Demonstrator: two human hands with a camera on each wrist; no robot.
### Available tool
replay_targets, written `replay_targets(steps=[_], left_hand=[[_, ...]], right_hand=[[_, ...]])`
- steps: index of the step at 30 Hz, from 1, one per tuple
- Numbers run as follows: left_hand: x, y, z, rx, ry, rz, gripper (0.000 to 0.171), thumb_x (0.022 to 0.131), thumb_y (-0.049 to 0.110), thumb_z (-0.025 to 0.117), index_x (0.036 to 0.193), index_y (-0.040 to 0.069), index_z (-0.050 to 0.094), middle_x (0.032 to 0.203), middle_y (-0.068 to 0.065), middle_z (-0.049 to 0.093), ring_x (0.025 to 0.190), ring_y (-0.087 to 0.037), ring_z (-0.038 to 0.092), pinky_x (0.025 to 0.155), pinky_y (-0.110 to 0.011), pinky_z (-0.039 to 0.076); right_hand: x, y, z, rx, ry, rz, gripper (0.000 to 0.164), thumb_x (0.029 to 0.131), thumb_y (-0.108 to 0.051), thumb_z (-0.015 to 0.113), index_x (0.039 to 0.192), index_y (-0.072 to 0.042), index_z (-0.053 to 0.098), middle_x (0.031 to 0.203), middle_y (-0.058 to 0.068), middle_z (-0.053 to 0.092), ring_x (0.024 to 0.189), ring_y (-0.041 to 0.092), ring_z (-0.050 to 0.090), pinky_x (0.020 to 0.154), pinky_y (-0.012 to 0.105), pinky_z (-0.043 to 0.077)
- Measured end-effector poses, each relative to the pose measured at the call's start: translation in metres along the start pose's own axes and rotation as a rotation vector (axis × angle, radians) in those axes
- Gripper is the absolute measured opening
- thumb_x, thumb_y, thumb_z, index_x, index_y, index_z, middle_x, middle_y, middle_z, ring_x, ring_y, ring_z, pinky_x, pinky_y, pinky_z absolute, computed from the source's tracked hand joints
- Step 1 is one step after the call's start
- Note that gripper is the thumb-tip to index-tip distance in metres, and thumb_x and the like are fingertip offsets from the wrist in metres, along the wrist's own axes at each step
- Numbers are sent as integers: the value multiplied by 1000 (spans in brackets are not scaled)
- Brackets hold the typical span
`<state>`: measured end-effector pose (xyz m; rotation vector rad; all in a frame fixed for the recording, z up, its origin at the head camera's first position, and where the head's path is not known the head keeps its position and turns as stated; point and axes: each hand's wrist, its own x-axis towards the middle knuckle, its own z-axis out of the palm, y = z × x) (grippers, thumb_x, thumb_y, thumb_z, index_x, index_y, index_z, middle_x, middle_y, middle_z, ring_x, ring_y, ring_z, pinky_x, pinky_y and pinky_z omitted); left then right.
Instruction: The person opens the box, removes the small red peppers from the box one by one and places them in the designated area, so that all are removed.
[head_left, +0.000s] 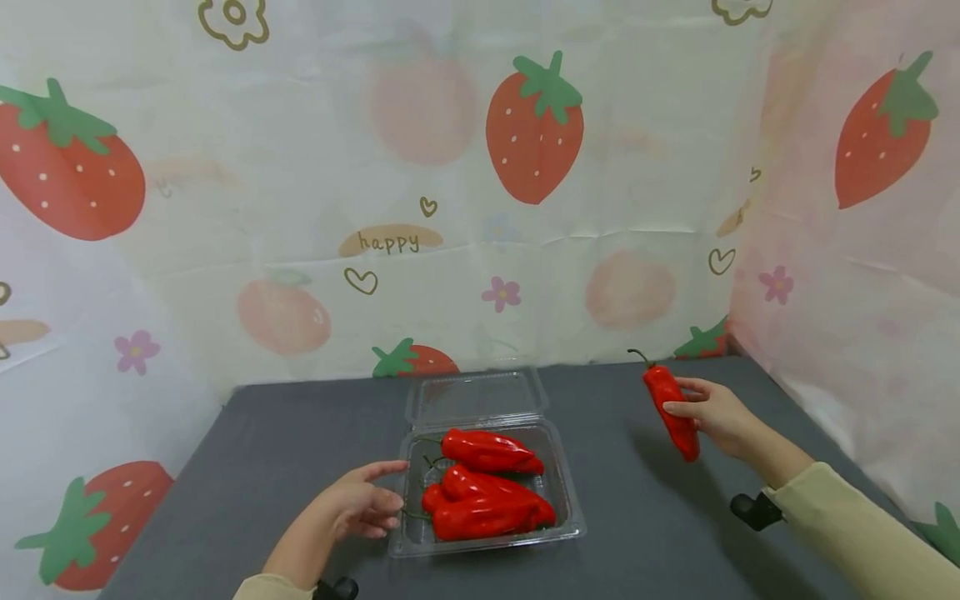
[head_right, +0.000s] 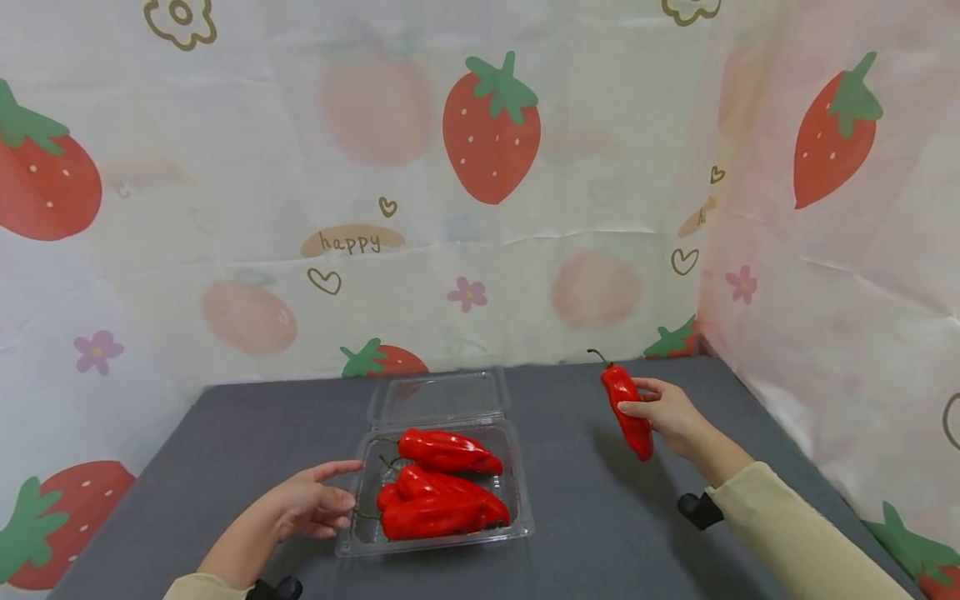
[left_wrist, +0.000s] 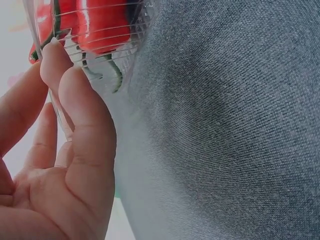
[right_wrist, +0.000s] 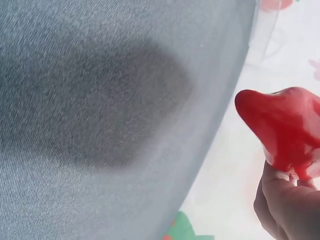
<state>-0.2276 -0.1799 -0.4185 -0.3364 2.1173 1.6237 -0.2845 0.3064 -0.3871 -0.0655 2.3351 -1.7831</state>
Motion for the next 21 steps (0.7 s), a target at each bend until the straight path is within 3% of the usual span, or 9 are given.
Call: replay_targets(steps=[4, 11, 21], left_hand=[[-2, 0, 0, -4, 0, -6, 58, 89, -3, 62, 144, 5, 43, 84, -9, 63, 60, -16, 63, 56, -28, 52], [-4, 0, 0, -13, -9, -2, 59, 89, -3, 62, 144, 5, 43, 84, -9, 63, 59, -15, 63, 56, -28, 52], [-2, 0, 1, -19, -3, 3, 58, 89, -4, 62, 144, 5, 44, 84, -9, 62, 58, -15, 62, 54, -27, 51]], right_hand=[[1, 3, -5, -15, 17, 16, 70, 100, -15, 54, 148, 14, 13, 145, 37, 24, 106, 23, 52, 86, 32, 49], [4, 10, -15, 1, 49, 5, 71, 98, -14, 57, 149, 12, 14, 141, 36, 30, 94, 11, 55, 81, 30, 51], [5, 19, -32, -13, 102, 36, 73, 97, -16, 60, 152, 5, 16, 141, 36, 28, 96, 16, 54, 84, 33, 50]])
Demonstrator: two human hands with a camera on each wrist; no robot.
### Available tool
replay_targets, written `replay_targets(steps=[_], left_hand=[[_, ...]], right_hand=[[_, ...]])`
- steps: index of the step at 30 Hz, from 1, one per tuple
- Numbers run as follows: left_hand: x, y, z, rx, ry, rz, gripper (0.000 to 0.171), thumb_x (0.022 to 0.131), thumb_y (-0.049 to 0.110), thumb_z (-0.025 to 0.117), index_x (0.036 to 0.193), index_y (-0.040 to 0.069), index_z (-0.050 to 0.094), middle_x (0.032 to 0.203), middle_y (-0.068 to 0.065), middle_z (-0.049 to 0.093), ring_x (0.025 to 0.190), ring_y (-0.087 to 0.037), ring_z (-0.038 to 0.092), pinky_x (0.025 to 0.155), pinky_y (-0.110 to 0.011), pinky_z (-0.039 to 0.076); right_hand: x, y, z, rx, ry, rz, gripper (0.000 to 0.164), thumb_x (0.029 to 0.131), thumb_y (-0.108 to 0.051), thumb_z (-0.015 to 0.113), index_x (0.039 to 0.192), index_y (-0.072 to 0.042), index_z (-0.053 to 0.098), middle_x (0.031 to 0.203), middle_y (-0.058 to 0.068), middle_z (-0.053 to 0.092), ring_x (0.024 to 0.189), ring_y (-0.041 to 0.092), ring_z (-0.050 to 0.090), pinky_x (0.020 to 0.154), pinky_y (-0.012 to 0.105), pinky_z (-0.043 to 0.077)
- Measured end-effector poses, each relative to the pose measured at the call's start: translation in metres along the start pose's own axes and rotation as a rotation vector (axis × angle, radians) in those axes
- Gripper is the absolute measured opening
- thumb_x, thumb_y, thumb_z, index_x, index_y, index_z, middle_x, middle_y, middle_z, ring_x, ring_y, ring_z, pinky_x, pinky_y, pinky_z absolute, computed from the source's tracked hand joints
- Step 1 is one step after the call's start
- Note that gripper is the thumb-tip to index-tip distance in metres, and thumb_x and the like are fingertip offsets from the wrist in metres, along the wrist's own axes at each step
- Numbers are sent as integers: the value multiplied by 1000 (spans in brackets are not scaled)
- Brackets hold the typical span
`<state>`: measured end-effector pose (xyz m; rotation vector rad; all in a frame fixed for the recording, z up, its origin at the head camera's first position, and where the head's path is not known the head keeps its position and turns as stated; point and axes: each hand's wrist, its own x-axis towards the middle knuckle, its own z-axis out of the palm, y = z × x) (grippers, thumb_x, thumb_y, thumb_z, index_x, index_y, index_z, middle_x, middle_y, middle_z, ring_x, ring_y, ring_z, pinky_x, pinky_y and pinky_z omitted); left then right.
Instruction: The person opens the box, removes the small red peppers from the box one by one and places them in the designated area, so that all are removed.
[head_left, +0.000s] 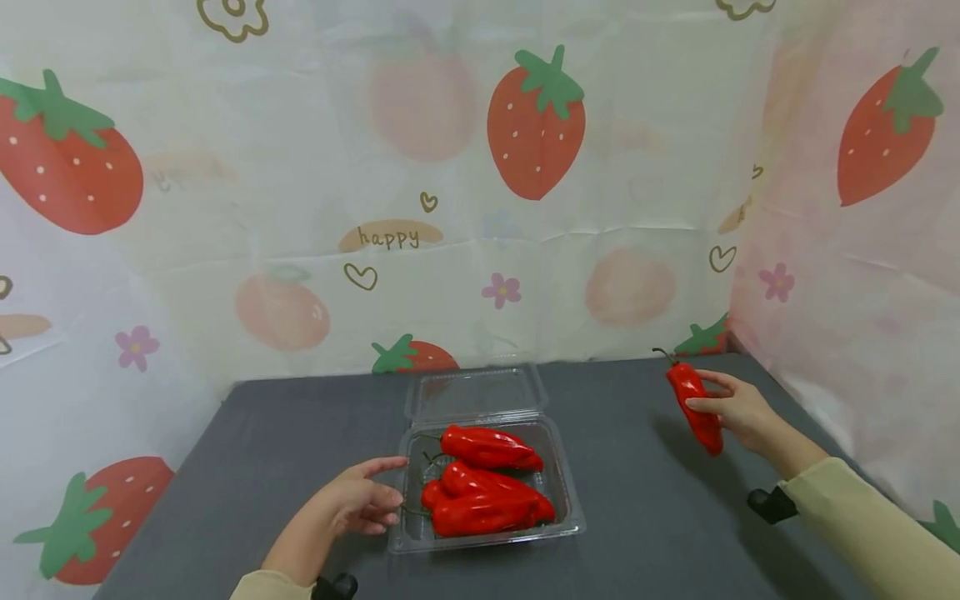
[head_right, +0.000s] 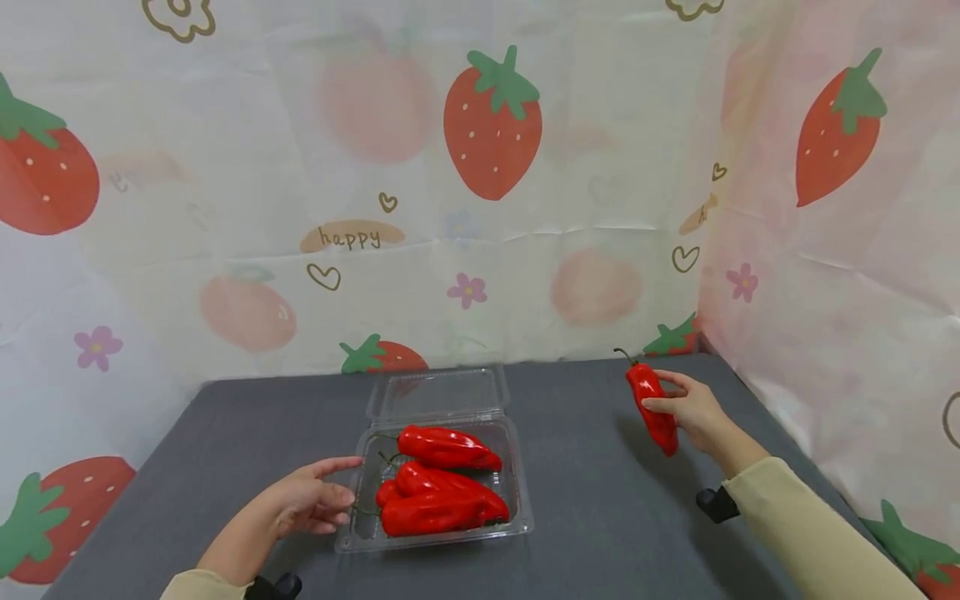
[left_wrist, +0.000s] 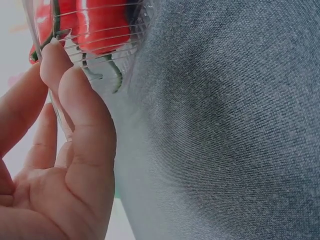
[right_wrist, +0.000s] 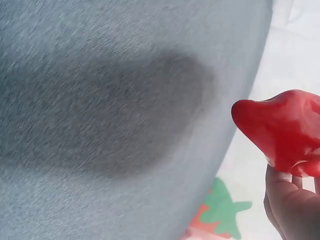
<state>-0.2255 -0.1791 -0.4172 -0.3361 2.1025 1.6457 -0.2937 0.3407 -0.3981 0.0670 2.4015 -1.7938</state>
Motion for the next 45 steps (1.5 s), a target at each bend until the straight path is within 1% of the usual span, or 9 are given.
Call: replay_targets(steps=[3, 10, 14, 17, 18, 20, 27, 36, 45], left_hand=[[0, 0, 0, 2, 3, 1, 58, 89, -4, 62, 144, 5, 43, 83, -9, 62, 58, -15, 63, 54, -28, 51], [0, -1, 1, -10, -3, -10, 59, 89, -4, 62, 144, 5, 43, 83, -8, 63, 57, -14, 62, 54, -27, 51], [0, -1, 1, -14, 1, -7, 59, 89, -4, 61, 144, 5, 43, 82, -8, 63, 57, -14, 62, 54, -27, 51], [0, 0, 1, -13, 5, -7, 58, 89, -4, 61, 144, 4, 43, 82, -8, 63, 57, -14, 63, 54, -27, 51], [0, 0, 1, -11, 6, -7, 58, 89, -4, 61, 144, 5, 43, 82, -8, 63, 58, -14, 63, 54, -27, 51], [-1, 0, 1, -8, 10, -8, 58, 89, -4, 61, 144, 4, 43, 82, -8, 63, 57, -14, 63, 54, -27, 51], [-1, -1, 0, -9, 12, -5, 59, 89, -4, 62, 144, 4, 43, 83, -9, 64, 57, -14, 63, 54, -27, 52], [-3, -1, -2, 0, 12, 1, 59, 89, -3, 63, 144, 4, 43, 82, -8, 63, 57, -14, 63, 54, -27, 51], [-3, 2, -1, -8, -7, -7, 60, 89, -3, 63, 144, 4, 42, 80, -7, 64, 57, -13, 63, 54, -26, 51]], right_hand=[[1, 3, -5, -3, 6, 8, 74, 97, -16, 61, 152, 4, 16, 143, 37, 25, 94, 13, 54, 84, 33, 50], [7, 8, -16, 6, 41, 8, 74, 96, -16, 62, 152, 3, 17, 143, 37, 25, 89, 8, 55, 78, 26, 51], [11, 11, -23, 0, 67, 23, 77, 95, -20, 64, 153, 1, 18, 146, 37, 23, 87, 5, 55, 77, 24, 51], [16, 15, -29, -6, 76, 40, 80, 94, -25, 65, 153, -1, 17, 148, 35, 21, 87, 6, 55, 79, 26, 51], [17, 15, -30, -5, 92, 50, 80, 93, -25, 67, 154, -3, 20, 148, 34, 24, 87, 6, 56, 80, 27, 52], [20, 17, -33, -7, 92, 56, 81, 93, -27, 67, 154, -4, 19, 148, 34, 24, 88, 7, 56, 80, 30, 52], [22, 20, -42, 42, 84, 63, 79, 95, -22, 63, 154, -3, 13, 147, 36, 20, 82, 4, 56, 75, 30, 54], [32, 31, -55, 45, 93, 71, 80, 96, -24, 62, 154, -4, 12, 140, 32, 28, 79, 3, 57, 74, 30, 55], [32, 42, -69, 87, 96, 100, 79, 96, -22, 61, 154, -6, 9, 150, 37, 12, 77, 2, 56, 73, 29, 54]])
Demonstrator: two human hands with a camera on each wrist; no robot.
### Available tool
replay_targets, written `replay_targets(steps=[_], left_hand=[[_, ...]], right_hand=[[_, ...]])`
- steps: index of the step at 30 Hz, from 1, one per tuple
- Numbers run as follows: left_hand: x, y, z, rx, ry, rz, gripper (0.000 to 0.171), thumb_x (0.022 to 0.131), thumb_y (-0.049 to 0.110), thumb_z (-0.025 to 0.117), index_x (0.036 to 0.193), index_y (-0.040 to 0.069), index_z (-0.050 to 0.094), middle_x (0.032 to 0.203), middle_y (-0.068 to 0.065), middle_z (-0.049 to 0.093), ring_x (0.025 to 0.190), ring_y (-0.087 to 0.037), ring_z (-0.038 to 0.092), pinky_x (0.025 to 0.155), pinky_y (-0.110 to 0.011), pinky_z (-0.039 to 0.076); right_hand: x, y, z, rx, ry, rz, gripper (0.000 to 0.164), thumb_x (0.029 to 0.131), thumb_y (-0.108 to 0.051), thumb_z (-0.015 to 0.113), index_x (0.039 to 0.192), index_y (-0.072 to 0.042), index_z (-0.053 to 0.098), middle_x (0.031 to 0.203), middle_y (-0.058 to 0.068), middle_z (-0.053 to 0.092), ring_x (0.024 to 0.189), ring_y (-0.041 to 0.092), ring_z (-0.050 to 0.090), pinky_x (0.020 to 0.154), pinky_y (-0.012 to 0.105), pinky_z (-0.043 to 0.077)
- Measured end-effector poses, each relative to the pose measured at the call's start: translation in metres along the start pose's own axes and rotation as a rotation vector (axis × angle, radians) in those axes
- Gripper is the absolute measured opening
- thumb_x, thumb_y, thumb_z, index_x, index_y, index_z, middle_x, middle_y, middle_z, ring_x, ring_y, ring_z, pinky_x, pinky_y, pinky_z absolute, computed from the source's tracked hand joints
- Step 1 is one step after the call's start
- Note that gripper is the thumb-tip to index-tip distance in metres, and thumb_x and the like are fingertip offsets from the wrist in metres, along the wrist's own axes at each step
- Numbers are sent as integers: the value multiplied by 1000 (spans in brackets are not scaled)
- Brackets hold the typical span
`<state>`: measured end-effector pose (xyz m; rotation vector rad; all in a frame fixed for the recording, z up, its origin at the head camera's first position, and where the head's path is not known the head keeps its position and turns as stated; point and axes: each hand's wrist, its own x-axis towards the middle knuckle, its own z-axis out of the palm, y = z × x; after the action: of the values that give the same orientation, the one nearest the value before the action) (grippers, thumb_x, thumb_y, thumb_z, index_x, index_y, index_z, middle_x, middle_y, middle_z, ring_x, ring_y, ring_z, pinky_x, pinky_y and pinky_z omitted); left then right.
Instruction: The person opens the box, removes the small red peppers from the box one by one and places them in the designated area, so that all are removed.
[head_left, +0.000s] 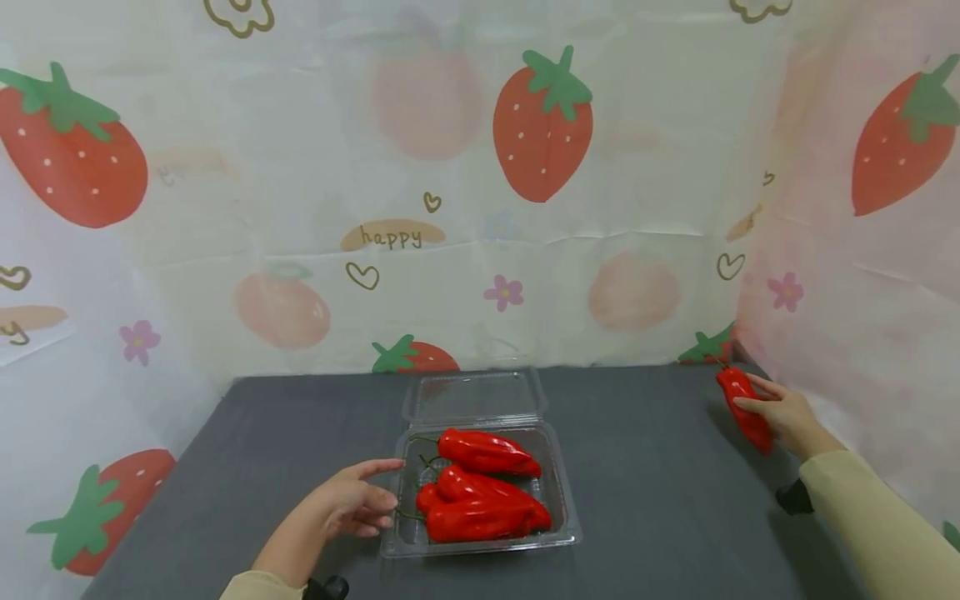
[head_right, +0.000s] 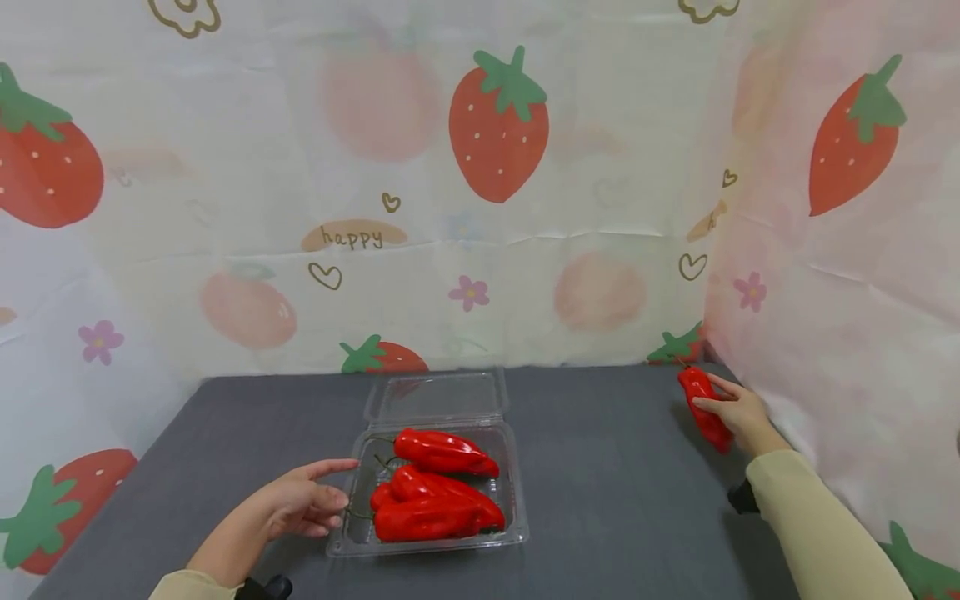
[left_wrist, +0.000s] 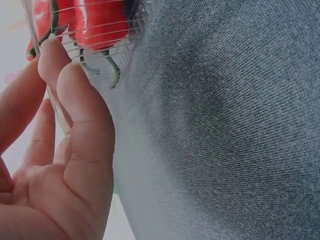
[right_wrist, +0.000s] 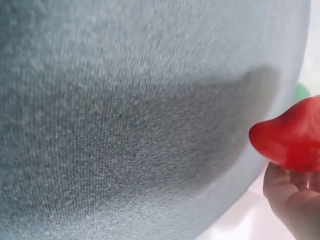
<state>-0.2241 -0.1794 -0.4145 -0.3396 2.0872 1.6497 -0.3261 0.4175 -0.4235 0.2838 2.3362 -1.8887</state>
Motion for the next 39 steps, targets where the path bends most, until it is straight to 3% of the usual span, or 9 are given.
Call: replay_targets(steps=[6, 10, 18, 21, 24, 26, 33, 39], left_hand=[[0, 1, 1, -8, -10, -8, 60, 88, -4, 63, 144, 4, 42, 81, -7, 63, 56, -13, 62, 53, -25, 50], [0, -1, 1, 3, -21, -17, 60, 88, -4, 63, 144, 4, 42, 77, -6, 61, 55, -12, 61, 52, -24, 50], [-3, 0, 0, 25, -31, -12, 60, 88, -3, 63, 144, 3, 42, 74, -4, 60, 55, -12, 60, 52, -24, 49], [-3, 3, -1, 23, -26, -24, 58, 89, -3, 63, 144, 4, 43, 77, -6, 62, 55, -12, 60, 51, -24, 49], [-3, 6, -1, 29, -26, -34, 58, 90, -3, 62, 144, 4, 43, 82, -8, 63, 55, -12, 61, 51, -25, 50], [-3, 7, -1, 31, -24, -37, 58, 89, -3, 62, 144, 5, 43, 83, -9, 64, 55, -12, 61, 52, -25, 50], [-2, 9, 0, 35, -30, -28, 59, 89, -4, 62, 144, 4, 43, 78, -7, 63, 54, -12, 60, 51, -24, 50], [-1, 8, 0, 32, -25, -26, 58, 89, -4, 62, 143, 5, 43, 79, -7, 62, 54, -13, 60, 51, -24, 50]], right_hand=[[-1, 11, -9, -71, 37, -15, 77, 97, -17, 59, 151, 2, 7, 151, 37, 4, 77, -3, 51, 72, 21, 51], [-3, 17, -16, -98, 53, 22, 79, 96, -17, 59, 150, 2, 5, 152, 37, -2, 76, -4, 48, 71, 20, 50], [-8, 29, -32, -86, 113, 93, 81, 93, -22, 66, 152, -3, 14, 151, 35, 8, 75, -1, 50, 69, 22, 49], [-11, 33, -39, -117, 131, 103, 82, 92, -27, 65, 151, -3, 13, 154, 34, 0, 97, 16, 53, 68, 18, 47], [-15, 38, -44, -145, 166, 106, 86, 92, -31, 65, 149, 1, 9, 154, 34, -5, 116, 35, 36, 66, 13, 44], [-17, 40, -47, -145, 187, 104, 88, 91, -33, 65, 148, 3, 8, 154, 34, -7, 121, 38, 27, 65, 12, 42], [-22, 40, -47, -29, 285, 185, 92, 86, -36, 71, 149, -1, 13, 157, 26, 0, 94, 10, 37, 65, 11, 40], [-21, 35, -42, 23, 327, 248, 88, 88, -32, 67, 152, -6, 13, 159, 22, 0, 95, 12, 38, 63, 12, 39]])
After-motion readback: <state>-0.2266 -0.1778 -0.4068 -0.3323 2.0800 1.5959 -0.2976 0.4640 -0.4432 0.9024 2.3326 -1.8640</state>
